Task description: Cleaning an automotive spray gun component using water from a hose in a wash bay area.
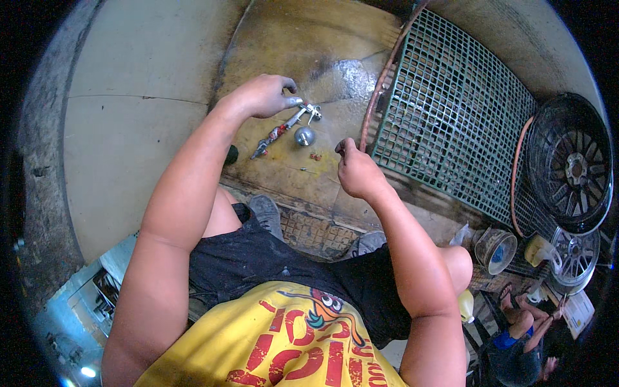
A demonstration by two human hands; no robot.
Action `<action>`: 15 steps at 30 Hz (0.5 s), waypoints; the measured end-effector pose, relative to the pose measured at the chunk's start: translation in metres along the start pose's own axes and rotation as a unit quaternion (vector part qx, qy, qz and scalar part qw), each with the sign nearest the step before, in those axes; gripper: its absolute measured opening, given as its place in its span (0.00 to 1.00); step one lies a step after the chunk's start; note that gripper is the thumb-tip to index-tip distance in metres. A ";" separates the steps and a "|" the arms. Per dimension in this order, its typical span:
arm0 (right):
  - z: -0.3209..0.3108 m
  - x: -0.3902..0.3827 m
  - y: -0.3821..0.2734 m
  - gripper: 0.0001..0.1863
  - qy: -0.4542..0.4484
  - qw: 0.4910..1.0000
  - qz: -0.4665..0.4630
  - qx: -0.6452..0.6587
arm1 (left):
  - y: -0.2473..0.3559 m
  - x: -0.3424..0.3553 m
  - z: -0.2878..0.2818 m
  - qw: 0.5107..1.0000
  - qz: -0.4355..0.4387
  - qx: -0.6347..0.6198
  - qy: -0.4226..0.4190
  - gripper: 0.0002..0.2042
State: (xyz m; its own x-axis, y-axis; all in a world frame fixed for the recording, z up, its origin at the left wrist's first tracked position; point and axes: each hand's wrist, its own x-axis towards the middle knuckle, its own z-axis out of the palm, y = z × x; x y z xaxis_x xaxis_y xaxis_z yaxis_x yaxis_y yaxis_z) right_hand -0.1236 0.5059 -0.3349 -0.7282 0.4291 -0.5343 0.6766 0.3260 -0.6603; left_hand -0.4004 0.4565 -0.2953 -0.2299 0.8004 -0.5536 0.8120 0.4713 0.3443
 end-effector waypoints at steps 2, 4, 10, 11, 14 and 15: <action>-0.001 -0.003 -0.003 0.15 -0.004 1.000 -0.002 -0.003 | 0.003 -0.001 -0.001 1.000 -0.007 -0.001 -0.003 0.23; -0.001 -0.004 0.000 0.15 -0.007 1.000 -0.002 -0.006 | 0.008 -0.001 -0.002 1.000 -0.016 -0.002 -0.006 0.17; -0.006 -0.006 -0.005 0.15 0.008 1.000 -0.020 0.022 | 0.012 0.001 0.000 1.000 -0.011 -0.006 -0.005 0.18; -0.007 -0.006 -0.006 0.15 0.007 1.000 -0.018 0.018 | 0.012 0.002 0.000 1.000 -0.010 -0.006 -0.005 0.18; -0.009 -0.006 -0.006 0.15 0.013 0.999 -0.025 0.021 | 0.010 0.005 0.002 1.000 -0.009 -0.016 -0.010 0.19; -0.010 -0.006 -0.006 0.15 0.021 0.999 -0.034 0.026 | 0.009 0.006 0.003 1.000 -0.004 -0.010 -0.009 0.19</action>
State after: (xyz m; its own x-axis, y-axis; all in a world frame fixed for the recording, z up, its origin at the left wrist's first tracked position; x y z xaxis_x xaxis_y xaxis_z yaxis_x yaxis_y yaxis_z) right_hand -0.1219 0.5096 -0.3226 -0.7659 0.4425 -0.4665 0.6189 0.3110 -0.7212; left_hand -0.3926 0.4646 -0.2981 -0.2260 0.7904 -0.5694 0.7991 0.4847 0.3556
